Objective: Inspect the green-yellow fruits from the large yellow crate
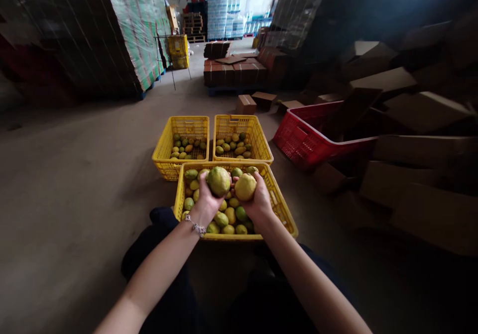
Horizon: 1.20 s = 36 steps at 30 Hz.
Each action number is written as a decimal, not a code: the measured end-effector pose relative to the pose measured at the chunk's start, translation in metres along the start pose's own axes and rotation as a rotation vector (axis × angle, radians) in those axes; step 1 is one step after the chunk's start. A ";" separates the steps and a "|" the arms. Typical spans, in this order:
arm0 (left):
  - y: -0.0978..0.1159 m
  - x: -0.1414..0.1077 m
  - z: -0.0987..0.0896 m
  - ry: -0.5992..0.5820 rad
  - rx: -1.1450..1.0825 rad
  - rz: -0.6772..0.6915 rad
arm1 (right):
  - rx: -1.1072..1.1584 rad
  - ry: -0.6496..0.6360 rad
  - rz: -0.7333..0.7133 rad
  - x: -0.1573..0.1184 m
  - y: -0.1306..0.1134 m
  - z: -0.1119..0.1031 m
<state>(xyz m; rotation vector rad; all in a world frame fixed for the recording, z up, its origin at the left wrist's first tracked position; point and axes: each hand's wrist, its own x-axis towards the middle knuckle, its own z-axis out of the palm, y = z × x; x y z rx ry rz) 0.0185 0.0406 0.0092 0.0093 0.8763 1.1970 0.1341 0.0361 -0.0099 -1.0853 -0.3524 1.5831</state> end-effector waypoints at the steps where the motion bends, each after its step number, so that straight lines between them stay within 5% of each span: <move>1: 0.001 0.000 -0.001 0.016 -0.014 0.017 | 0.009 0.021 -0.003 0.000 0.001 0.001; 5: 0.005 -0.004 -0.005 0.036 -0.070 0.095 | 0.097 0.070 -0.025 -0.007 -0.001 0.012; 10: 0.012 -0.009 -0.009 -0.015 -0.200 -0.014 | 0.138 0.085 0.080 -0.011 -0.003 0.019; 15: 0.018 -0.013 -0.013 -0.007 -0.246 -0.081 | 0.121 0.109 0.167 -0.009 0.000 0.015; 21: 0.021 -0.019 -0.011 0.008 -0.216 0.086 | 0.142 0.024 0.106 -0.011 0.001 0.010; 30: 0.021 -0.016 -0.015 0.033 -0.307 0.008 | 0.114 0.138 0.148 -0.016 -0.006 0.020; 36: 0.025 -0.016 -0.018 -0.013 -0.265 0.017 | 0.112 0.188 0.159 -0.021 0.012 0.006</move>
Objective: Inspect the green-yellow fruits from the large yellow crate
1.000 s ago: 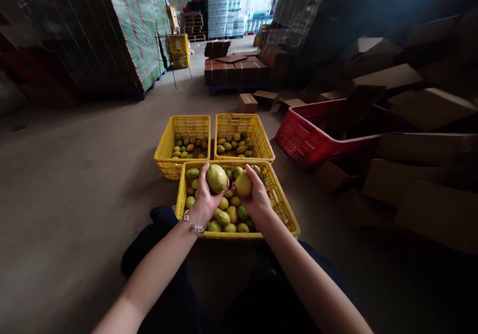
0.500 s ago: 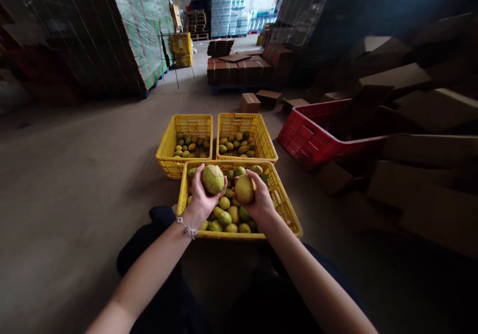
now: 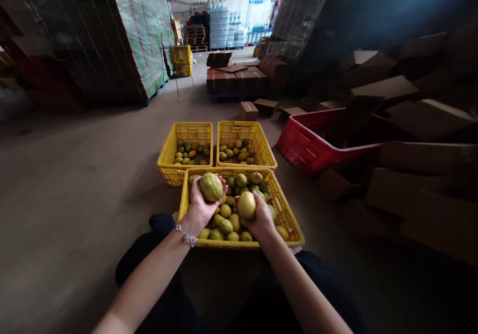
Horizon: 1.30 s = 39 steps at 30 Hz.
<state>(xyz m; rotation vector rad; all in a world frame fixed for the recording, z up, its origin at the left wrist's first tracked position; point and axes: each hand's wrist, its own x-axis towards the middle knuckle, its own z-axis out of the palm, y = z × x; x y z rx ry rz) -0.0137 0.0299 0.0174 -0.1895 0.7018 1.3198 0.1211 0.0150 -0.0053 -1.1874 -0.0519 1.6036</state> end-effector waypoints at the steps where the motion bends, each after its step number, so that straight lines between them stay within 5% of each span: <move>1: 0.001 -0.001 0.000 0.001 0.006 0.009 | 0.004 -0.007 0.012 0.000 0.002 -0.003; 10: -0.013 -0.006 -0.004 0.075 0.095 -0.174 | 0.063 -0.075 -0.020 -0.007 -0.009 -0.006; 26: -0.020 -0.006 -0.006 -0.043 0.064 -0.151 | 0.185 -0.010 0.008 -0.013 -0.019 -0.011; 33: -0.021 -0.003 -0.007 -0.013 0.013 -0.130 | 0.268 0.128 -0.008 0.002 -0.014 -0.017; 39: -0.021 -0.005 -0.011 -0.086 -0.027 -0.145 | 0.197 -0.016 -0.070 0.015 -0.008 -0.026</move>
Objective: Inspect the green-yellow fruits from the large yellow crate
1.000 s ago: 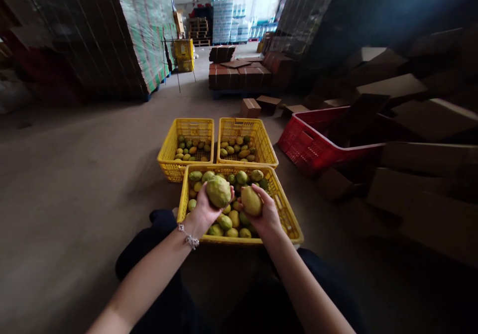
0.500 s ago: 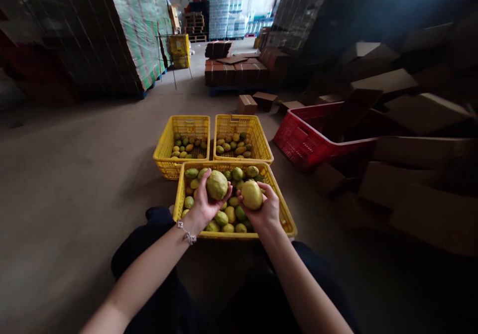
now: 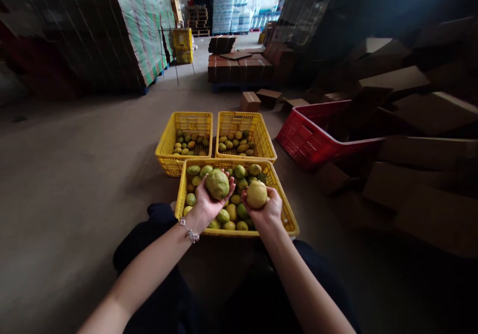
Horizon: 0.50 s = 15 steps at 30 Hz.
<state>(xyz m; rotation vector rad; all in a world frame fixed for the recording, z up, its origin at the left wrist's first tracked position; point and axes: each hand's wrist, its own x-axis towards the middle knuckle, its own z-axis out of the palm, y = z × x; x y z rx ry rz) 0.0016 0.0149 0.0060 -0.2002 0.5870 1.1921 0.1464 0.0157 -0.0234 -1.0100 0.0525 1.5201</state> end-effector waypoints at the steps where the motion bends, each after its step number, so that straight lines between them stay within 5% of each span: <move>1: 0.000 -0.001 0.000 -0.012 -0.001 0.009 | 0.011 0.002 -0.002 -0.002 0.000 0.001; 7: 0.005 -0.003 0.007 0.084 0.043 0.088 | 0.101 0.047 -0.056 -0.023 0.000 0.020; 15: 0.001 0.005 -0.004 0.074 0.077 -0.040 | -0.053 -0.020 0.089 -0.016 0.006 0.017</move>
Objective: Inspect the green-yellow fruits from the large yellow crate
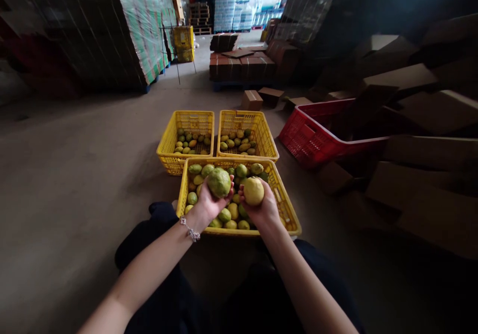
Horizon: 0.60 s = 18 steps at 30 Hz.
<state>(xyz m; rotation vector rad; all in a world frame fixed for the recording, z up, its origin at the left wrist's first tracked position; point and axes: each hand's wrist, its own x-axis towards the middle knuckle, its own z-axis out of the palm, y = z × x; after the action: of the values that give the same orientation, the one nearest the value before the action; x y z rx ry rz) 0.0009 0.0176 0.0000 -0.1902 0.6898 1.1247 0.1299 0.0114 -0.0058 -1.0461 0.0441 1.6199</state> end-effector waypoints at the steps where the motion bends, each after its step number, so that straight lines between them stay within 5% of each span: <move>1: -0.001 0.000 0.000 0.008 0.013 -0.012 | -0.012 -0.008 0.004 0.002 0.001 -0.001; 12: 0.006 -0.007 0.005 -0.129 0.075 -0.015 | -0.040 -0.204 -0.155 -0.010 -0.002 0.003; 18: 0.014 -0.015 0.003 -0.337 0.438 0.216 | -0.170 -0.362 -0.421 -0.018 0.004 0.000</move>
<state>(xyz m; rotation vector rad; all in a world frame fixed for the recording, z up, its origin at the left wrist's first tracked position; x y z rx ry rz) -0.0137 0.0137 0.0135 0.4472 0.6452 1.1465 0.1260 -0.0038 0.0044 -0.8061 -0.5306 1.4153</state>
